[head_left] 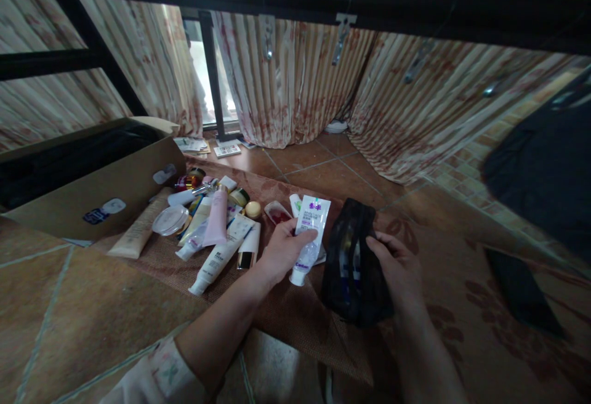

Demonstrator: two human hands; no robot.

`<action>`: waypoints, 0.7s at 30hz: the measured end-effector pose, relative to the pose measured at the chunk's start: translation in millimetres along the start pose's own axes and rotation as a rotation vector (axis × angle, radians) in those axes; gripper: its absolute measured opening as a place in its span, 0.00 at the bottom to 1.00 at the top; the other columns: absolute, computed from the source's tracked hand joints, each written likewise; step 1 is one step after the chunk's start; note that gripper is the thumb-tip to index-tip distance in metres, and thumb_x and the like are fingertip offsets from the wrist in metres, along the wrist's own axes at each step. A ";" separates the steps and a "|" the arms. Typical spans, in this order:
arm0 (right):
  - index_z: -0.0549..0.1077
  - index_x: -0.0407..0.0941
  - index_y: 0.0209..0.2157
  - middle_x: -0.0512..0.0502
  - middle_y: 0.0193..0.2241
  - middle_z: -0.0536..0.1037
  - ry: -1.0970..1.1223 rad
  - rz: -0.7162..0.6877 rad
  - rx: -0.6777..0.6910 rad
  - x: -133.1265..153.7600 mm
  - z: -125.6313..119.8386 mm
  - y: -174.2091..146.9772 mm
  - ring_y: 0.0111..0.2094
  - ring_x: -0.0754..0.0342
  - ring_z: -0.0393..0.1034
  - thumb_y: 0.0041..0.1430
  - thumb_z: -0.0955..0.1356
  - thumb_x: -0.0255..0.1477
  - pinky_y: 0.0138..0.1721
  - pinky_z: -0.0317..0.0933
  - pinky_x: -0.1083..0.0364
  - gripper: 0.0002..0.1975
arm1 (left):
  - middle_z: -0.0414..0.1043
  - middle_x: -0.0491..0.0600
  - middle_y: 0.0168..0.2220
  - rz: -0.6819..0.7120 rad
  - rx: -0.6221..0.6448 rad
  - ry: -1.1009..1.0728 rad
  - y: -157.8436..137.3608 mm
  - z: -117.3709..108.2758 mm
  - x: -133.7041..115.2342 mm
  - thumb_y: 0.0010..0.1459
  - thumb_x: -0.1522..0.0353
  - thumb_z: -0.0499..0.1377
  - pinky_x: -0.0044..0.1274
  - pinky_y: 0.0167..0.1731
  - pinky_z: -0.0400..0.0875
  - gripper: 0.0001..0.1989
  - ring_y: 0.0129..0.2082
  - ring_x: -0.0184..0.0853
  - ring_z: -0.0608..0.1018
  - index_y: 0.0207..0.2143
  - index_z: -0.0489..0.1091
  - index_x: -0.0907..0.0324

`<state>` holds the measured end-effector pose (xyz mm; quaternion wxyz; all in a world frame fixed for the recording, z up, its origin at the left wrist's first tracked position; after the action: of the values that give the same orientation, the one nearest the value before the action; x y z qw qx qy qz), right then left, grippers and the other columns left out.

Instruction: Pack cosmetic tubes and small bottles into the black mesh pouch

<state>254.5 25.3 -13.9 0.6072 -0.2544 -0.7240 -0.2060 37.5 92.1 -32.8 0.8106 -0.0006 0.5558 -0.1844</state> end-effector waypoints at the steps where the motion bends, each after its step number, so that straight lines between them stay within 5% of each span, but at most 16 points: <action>1: 0.79 0.44 0.33 0.48 0.24 0.80 0.002 -0.002 -0.002 0.1 -0.2 -0.1 0.23 0.52 0.73 0.42 0.73 0.44 0.23 0.65 0.56 0.20 | 0.71 0.45 0.21 0.000 -0.007 0.005 -0.2 -0.3 -0.4 0.45 0.66 0.66 0.20 0.22 0.61 0.09 0.19 0.27 0.69 0.27 0.72 0.63; 13: 0.78 0.45 0.33 0.49 0.25 0.80 0.037 0.102 -0.020 -3.5 -0.1 -3.8 0.24 0.52 0.74 0.40 0.74 0.40 0.24 0.66 0.56 0.18 | 0.71 0.45 0.21 0.018 -0.014 0.038 0.3 -1.5 -1.2 0.45 0.69 0.64 0.20 0.22 0.61 0.06 0.19 0.26 0.68 0.26 0.72 0.63; 21: 0.79 0.44 0.32 0.48 0.24 0.80 -0.008 0.006 -0.007 2.0 -0.5 -0.7 0.23 0.51 0.74 0.41 0.73 0.43 0.23 0.65 0.56 0.19 | 0.72 0.45 0.22 0.018 -0.019 0.037 -0.1 -1.2 -2.1 0.45 0.69 0.64 0.20 0.23 0.62 0.06 0.19 0.27 0.69 0.26 0.73 0.63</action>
<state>254.2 24.7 -11.8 0.6040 -0.2595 -0.7248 -0.2060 35.8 92.8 -31.3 0.8017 0.0004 0.5725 -0.1718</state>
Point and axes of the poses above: each hand's wrist, its own y-axis towards the middle knuckle, its own z-axis out of the palm, x = y × z, the point moved 10 cm from there along y, towards the middle knuckle
